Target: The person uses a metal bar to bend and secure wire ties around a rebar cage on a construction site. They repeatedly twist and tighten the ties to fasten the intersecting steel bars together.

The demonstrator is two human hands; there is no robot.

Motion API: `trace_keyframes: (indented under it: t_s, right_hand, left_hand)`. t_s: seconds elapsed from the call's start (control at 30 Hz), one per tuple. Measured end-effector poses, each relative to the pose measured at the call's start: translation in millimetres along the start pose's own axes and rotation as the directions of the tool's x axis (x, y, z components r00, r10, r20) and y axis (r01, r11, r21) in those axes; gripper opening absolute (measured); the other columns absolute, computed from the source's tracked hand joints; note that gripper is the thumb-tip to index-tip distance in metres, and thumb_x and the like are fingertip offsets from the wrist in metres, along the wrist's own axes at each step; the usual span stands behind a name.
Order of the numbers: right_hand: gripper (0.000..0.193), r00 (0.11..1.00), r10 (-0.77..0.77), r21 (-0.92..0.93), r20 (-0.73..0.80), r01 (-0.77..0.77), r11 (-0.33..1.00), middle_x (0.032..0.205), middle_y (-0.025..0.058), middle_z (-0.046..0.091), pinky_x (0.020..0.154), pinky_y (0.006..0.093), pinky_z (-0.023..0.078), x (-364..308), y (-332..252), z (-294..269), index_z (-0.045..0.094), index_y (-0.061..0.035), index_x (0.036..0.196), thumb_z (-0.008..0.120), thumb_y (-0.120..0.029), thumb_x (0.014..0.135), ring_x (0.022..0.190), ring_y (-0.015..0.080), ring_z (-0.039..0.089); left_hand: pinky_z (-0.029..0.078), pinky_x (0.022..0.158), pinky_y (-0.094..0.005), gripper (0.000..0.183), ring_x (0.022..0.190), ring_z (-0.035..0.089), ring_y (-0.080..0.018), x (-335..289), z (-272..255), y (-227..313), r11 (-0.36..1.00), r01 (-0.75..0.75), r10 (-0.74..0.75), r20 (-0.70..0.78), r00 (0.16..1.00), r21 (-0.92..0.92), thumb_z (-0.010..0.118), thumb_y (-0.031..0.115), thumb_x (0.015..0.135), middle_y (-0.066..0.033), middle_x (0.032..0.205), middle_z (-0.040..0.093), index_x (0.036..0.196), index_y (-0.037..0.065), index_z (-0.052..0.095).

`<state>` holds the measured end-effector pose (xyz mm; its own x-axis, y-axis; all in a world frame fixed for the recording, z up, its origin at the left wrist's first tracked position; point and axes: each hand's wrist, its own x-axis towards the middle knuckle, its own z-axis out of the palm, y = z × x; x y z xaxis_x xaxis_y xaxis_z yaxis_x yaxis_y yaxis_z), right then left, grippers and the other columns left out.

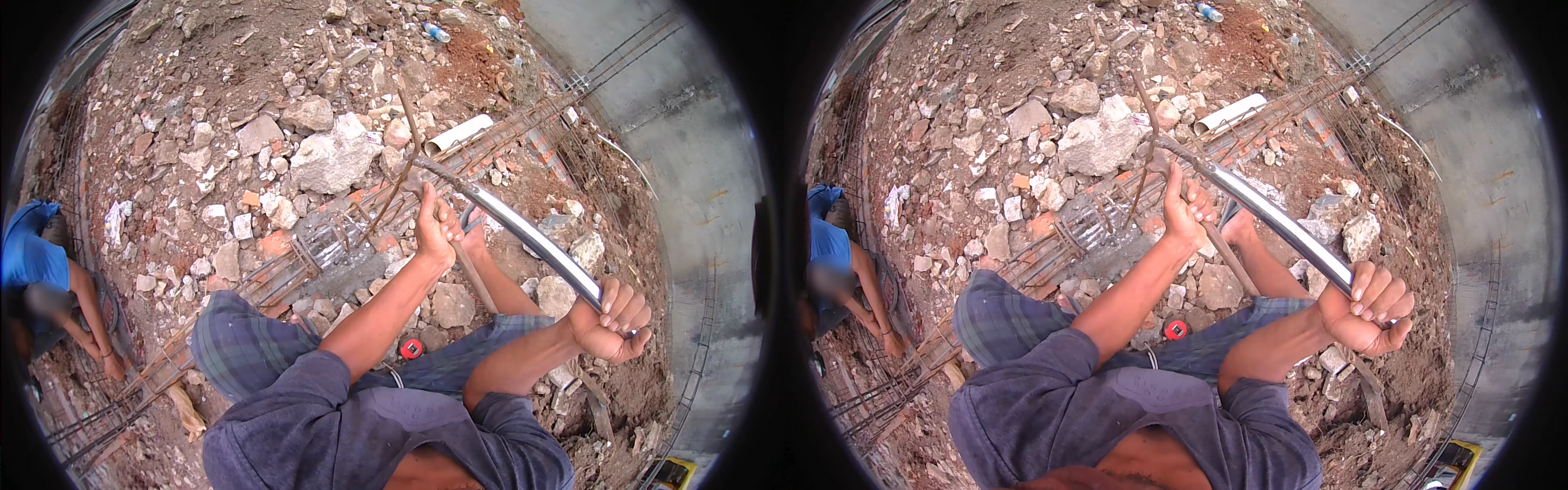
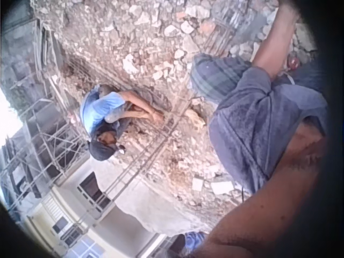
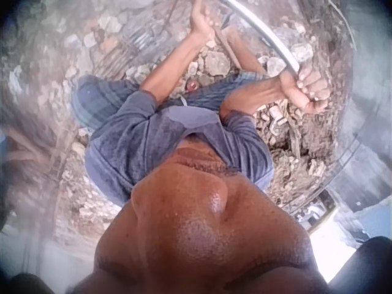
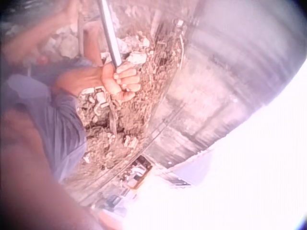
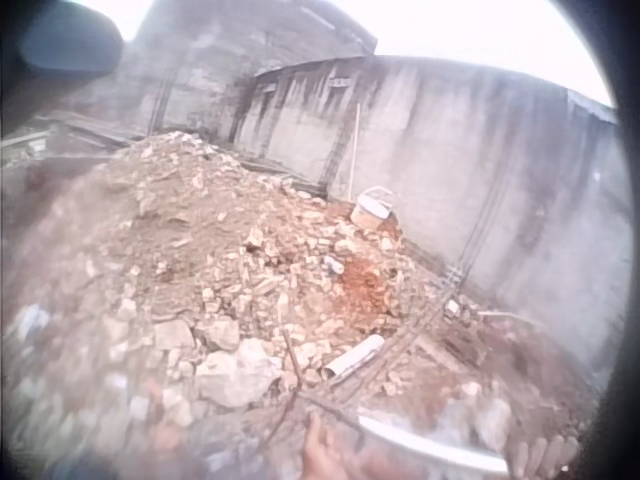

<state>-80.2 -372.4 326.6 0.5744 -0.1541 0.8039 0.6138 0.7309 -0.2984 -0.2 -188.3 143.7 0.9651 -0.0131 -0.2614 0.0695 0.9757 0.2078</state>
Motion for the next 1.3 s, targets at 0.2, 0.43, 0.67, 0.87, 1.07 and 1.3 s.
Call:
trace_keyframes:
  t_s: [0.2,0.43,0.67,0.87,1.07,1.3]
  right_hand:
    - [0.039,0.992,0.007,-0.037,0.128,-0.003,0.999,0.057,-0.0024,0.044,0.059,0.0312,0.045,12.6,18.8,21.1,0.041,-0.0163,0.066,0.056,-0.028,0.101,0.048,0.011,0.045]
    - [0.042,0.983,-0.006,-0.039,0.182,0.013,0.999,0.056,-0.003,0.043,0.058,0.0319,0.047,15.9,28.4,29.2,0.04,-0.017,0.066,0.054,-0.029,0.104,0.047,0.0109,0.045]
    - [0.039,0.977,0.02,-0.045,0.214,-0.01,0.999,0.056,-0.0013,0.043,0.054,0.0329,0.046,40.4,45.7,27.9,0.041,-0.0158,0.069,0.05,-0.027,0.106,0.046,0.0121,0.044]
    - [0.04,0.978,0.052,-0.13,0.204,-0.026,0.991,0.055,-0.001,0.042,0.051,0.0315,0.044,60.9,60.2,43.8,0.04,-0.0155,0.068,0.045,-0.025,0.106,0.043,0.0111,0.04]
    - [0.039,0.918,0.244,-0.146,0.311,-0.208,0.967,0.054,-0.0025,0.039,0.05,0.0302,0.042,117.5,80.1,64.5,0.04,-0.0165,0.065,0.045,-0.02,0.104,0.042,0.0088,0.038]
    - [0.037,0.722,0.51,-0.371,0.469,-0.363,0.855,0.054,-0.004,0.034,0.05,0.0291,0.039,192.9,140.0,138.8,0.04,-0.0167,0.064,0.045,-0.015,0.101,0.042,0.0084,0.033]
  left_hand:
    - [0.027,0.047,-0.0262,0.067,0.041,0.028,-0.0078,12.9,-11.5,15.6,0.999,0.022,-0.019,0.078,0.997,-0.03,0.055,0.075,0.094,0.0076,0.05,0.029,0.06,0.021,0.036]
    - [0.038,0.057,-0.028,0.056,0.054,0.044,-0.0112,23.5,-26.9,20.7,0.985,-0.163,0.15,0.182,0.972,0.058,0.049,0.064,0.103,0.0028,0.062,0.044,0.078,0.014,0.055]
    - [0.046,0.078,-0.0324,0.058,0.087,0.057,-0.0171,33.8,-46.9,71.5,-0.224,-0.528,0.916,0.362,0.173,0.819,0.072,0.055,0.092,-0.0035,0.092,0.06,0.113,0.002,0.061]
    - [0.052,0.074,-0.0364,0.061,0.077,0.065,-0.0192,41.7,-33.8,89.7,0.21,-0.398,0.592,0.208,0.779,0.893,0.086,0.051,0.074,-0.008,0.084,0.07,0.102,0.0,0.068]
    - [0.051,0.068,-0.0327,0.04,0.07,0.062,-0.0142,31.6,-34.8,97.7,0.285,-0.33,0.519,0.144,0.842,0.9,0.084,0.036,0.075,-0.0036,0.079,0.071,0.093,0.003,0.071]
    - [0.05,0.065,-0.0356,0.043,0.067,0.064,-0.0192,26.3,-34.8,107.2,0.279,-0.396,0.573,0.179,0.8,0.875,0.082,0.043,0.072,-0.0047,0.073,0.07,0.089,0.005,0.072]
